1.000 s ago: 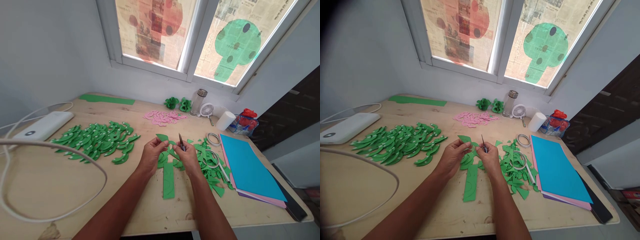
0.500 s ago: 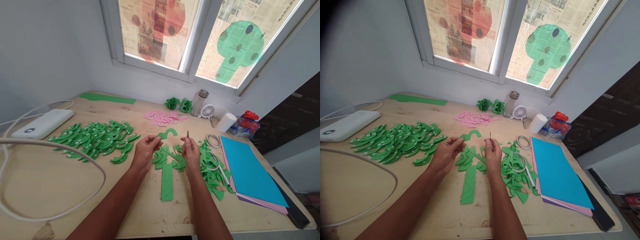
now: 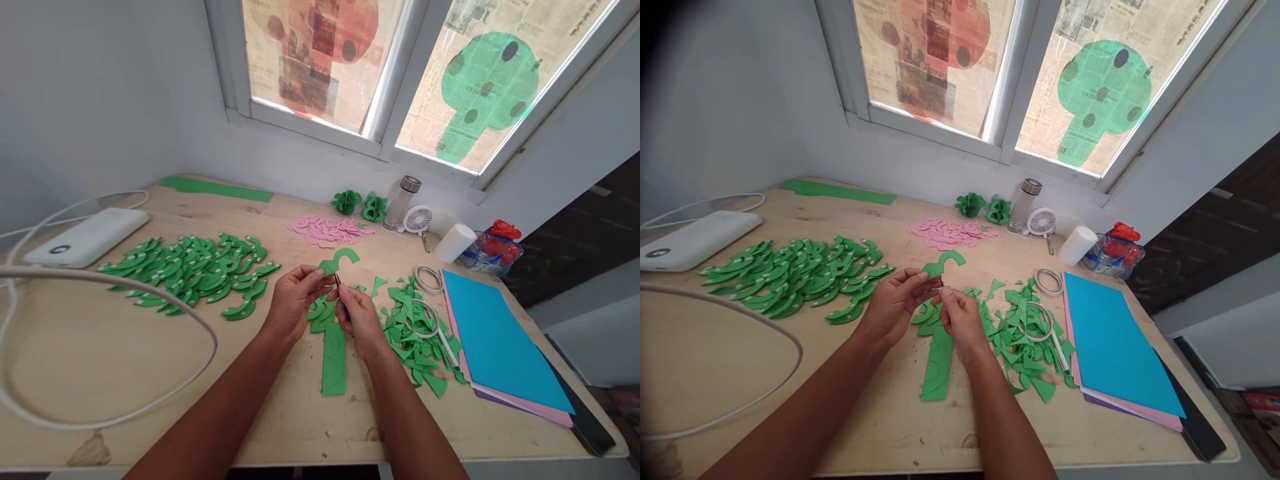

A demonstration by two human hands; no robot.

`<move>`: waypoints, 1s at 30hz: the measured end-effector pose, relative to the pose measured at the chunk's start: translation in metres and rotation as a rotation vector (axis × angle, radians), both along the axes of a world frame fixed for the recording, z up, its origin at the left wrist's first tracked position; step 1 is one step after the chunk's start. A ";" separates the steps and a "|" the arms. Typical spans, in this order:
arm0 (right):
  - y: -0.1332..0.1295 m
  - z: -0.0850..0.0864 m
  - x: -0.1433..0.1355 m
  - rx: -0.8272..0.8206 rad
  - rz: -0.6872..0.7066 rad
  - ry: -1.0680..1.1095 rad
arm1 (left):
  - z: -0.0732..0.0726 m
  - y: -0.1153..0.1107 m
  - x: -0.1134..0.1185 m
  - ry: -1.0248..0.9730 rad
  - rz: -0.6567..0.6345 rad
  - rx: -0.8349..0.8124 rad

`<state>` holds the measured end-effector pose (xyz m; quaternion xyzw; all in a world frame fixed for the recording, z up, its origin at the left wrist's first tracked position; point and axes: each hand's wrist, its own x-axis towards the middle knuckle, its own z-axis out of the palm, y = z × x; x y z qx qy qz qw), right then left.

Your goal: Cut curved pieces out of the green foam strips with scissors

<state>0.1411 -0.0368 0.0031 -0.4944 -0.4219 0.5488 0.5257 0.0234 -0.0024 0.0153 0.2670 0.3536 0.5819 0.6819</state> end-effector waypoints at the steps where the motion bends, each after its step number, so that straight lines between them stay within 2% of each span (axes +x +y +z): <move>1: 0.000 0.000 0.000 0.005 0.005 0.002 | 0.000 -0.001 0.000 0.008 -0.003 -0.002; 17: -0.001 0.001 0.001 0.001 0.024 0.033 | 0.007 -0.004 0.000 0.087 -0.030 0.074; 30: -0.003 0.003 -0.003 0.001 0.007 0.061 | 0.006 -0.005 -0.001 0.108 -0.038 0.127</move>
